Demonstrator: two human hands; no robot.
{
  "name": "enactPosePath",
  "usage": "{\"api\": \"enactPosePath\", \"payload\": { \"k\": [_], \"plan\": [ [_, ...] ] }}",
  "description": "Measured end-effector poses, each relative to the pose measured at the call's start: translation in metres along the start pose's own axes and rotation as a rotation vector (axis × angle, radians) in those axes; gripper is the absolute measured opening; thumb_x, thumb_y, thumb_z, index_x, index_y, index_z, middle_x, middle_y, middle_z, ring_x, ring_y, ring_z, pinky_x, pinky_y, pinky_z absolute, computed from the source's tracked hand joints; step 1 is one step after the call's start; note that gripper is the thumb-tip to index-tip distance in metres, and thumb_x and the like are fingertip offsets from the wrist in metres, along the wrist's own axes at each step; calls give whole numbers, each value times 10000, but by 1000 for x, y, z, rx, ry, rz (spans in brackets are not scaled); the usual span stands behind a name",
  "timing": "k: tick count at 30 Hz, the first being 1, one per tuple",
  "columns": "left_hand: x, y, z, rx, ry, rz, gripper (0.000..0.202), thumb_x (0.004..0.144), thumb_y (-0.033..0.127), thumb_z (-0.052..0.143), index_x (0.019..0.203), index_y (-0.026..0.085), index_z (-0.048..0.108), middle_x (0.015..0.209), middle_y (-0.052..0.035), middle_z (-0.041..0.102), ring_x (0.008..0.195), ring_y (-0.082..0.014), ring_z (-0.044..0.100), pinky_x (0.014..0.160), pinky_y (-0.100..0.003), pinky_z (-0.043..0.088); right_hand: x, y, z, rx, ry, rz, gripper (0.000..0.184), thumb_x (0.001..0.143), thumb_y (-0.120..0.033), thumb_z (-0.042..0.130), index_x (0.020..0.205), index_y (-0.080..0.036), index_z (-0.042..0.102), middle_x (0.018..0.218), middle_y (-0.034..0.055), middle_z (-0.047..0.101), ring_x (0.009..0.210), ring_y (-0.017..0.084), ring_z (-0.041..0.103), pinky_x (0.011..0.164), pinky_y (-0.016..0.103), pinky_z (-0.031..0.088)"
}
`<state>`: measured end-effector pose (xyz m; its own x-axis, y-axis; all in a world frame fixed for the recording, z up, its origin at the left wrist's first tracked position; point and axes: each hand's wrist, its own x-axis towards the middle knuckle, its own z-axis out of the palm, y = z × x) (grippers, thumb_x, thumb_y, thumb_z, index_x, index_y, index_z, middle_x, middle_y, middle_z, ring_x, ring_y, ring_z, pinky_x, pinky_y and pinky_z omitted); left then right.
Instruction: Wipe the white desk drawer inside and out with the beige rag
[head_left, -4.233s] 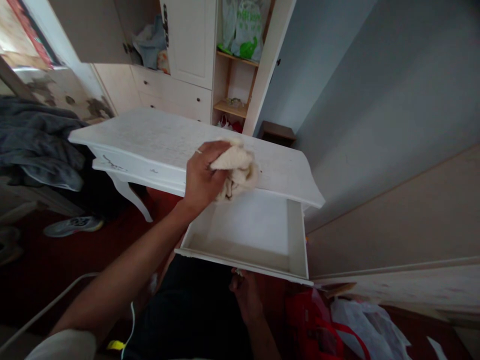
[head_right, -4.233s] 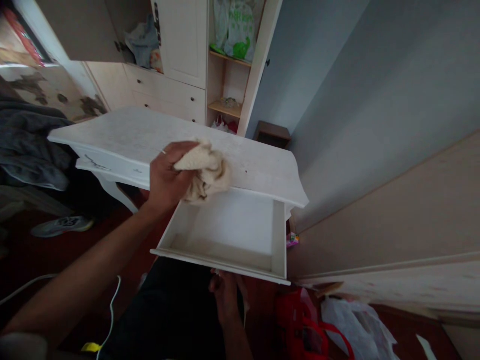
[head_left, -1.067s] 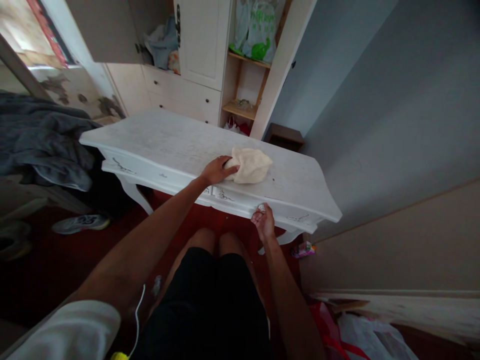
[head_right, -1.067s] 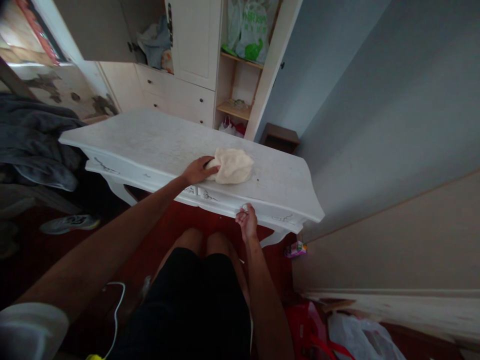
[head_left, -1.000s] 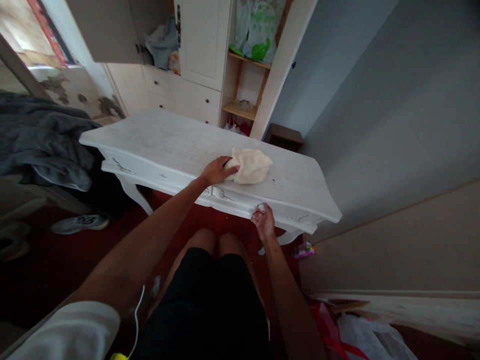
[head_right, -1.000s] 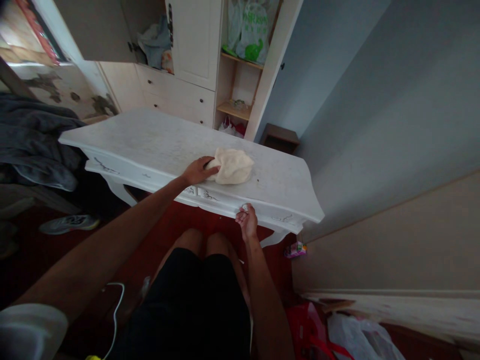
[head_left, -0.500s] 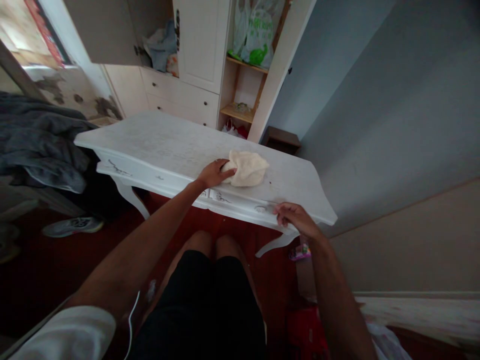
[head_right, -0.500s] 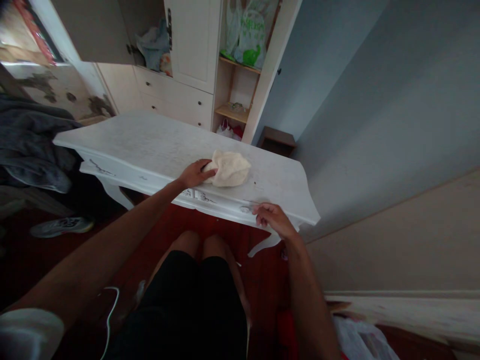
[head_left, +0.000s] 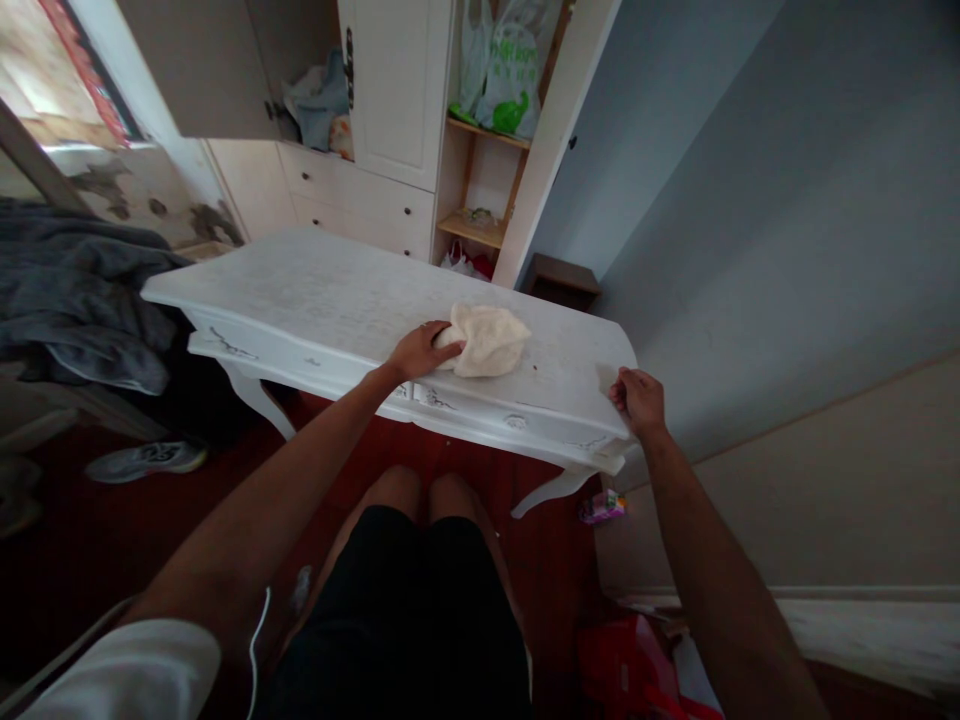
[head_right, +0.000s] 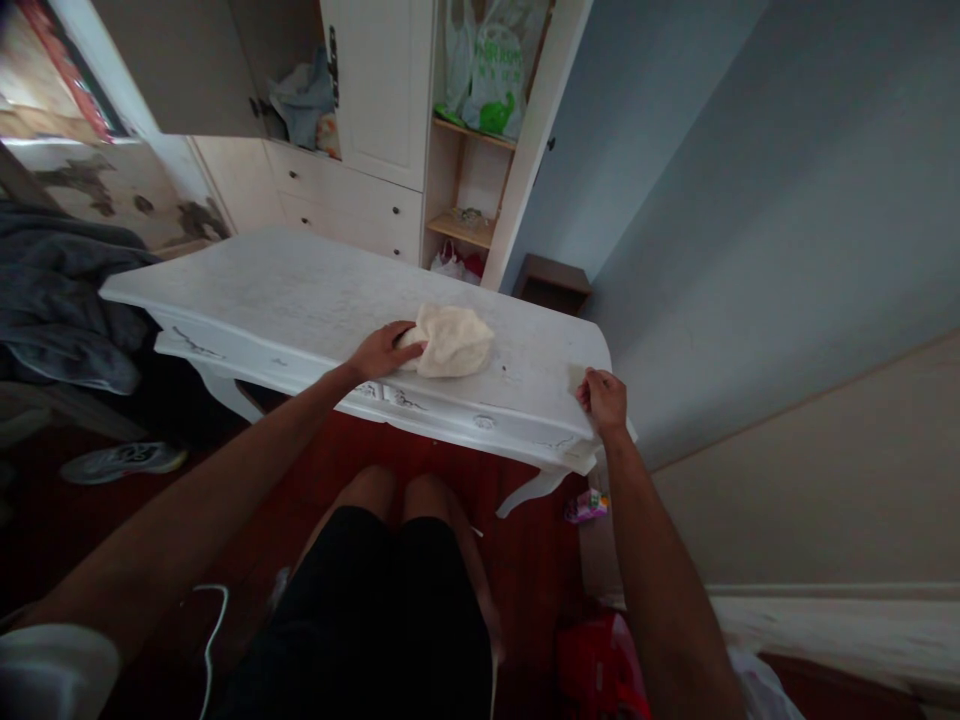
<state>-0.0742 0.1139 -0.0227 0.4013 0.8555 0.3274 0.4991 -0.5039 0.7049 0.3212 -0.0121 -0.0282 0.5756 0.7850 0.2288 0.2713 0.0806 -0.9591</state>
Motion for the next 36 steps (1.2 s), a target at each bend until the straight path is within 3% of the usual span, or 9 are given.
{"api": "enactPosePath", "payload": {
  "k": [5,9,11,13,17,21,25,31,36],
  "plan": [
    [6,17,-3,-299,-26,-210,904,838,729,386,1520,151,249,1485,-183,416,1300,-281,499,1040,-395,440,1,3,0,-9,15,-6,347,718,-467,674,612,-165,540,479,-4,550,353,67,422,319,182,302],
    [13,39,9,-41,-34,-125,1174,691,717,646,1566,192,65,1577,-222,217,1416,-355,341,1119,-469,348,5,8,0,-7,9,-9,333,727,-447,667,605,-166,538,480,-6,548,352,63,415,320,179,299],
    [14,50,17,175,-80,-79,1207,620,633,759,1560,234,116,1594,-213,170,1418,-395,320,1105,-504,355,4,8,0,11,4,2,330,723,-445,672,608,-166,539,478,-6,550,352,63,413,321,178,299],
    [10,61,24,332,-85,-65,1008,675,504,761,1520,275,261,1565,-174,275,1346,-381,430,1056,-488,410,3,5,1,37,2,17,333,707,-448,688,611,-166,540,473,-8,550,356,65,417,321,175,301],
    [-30,70,34,367,152,-19,616,759,334,680,1345,252,507,1377,-97,517,1146,-277,596,976,-377,483,-2,0,2,92,0,32,341,677,-445,712,600,-164,534,470,-8,545,365,62,422,320,164,299],
    [-112,45,46,232,486,51,537,786,331,634,1297,204,527,1355,-114,508,1227,-255,536,1023,-340,462,-4,-3,3,101,14,31,348,668,-448,722,597,-163,536,468,-8,540,364,60,423,312,157,293],
    [-172,0,57,220,625,-59,569,737,288,633,1290,190,544,1330,-122,525,1232,-277,527,1039,-378,456,-4,-5,5,95,18,48,325,677,-420,707,589,-160,533,457,-4,539,347,60,415,303,157,289],
    [-155,-18,77,177,548,-221,742,700,248,661,1407,189,448,1444,-132,449,1292,-305,497,1067,-392,443,-7,-8,6,96,47,45,256,698,-350,670,589,-157,540,452,-4,544,340,62,418,299,152,292],
    [-136,-5,125,120,606,-328,822,712,237,649,1450,95,316,1482,-237,333,1365,-371,385,1098,-464,394,-8,-8,6,94,52,27,246,711,-341,651,586,-157,545,453,-5,543,336,62,415,296,155,292]
  ]
}}
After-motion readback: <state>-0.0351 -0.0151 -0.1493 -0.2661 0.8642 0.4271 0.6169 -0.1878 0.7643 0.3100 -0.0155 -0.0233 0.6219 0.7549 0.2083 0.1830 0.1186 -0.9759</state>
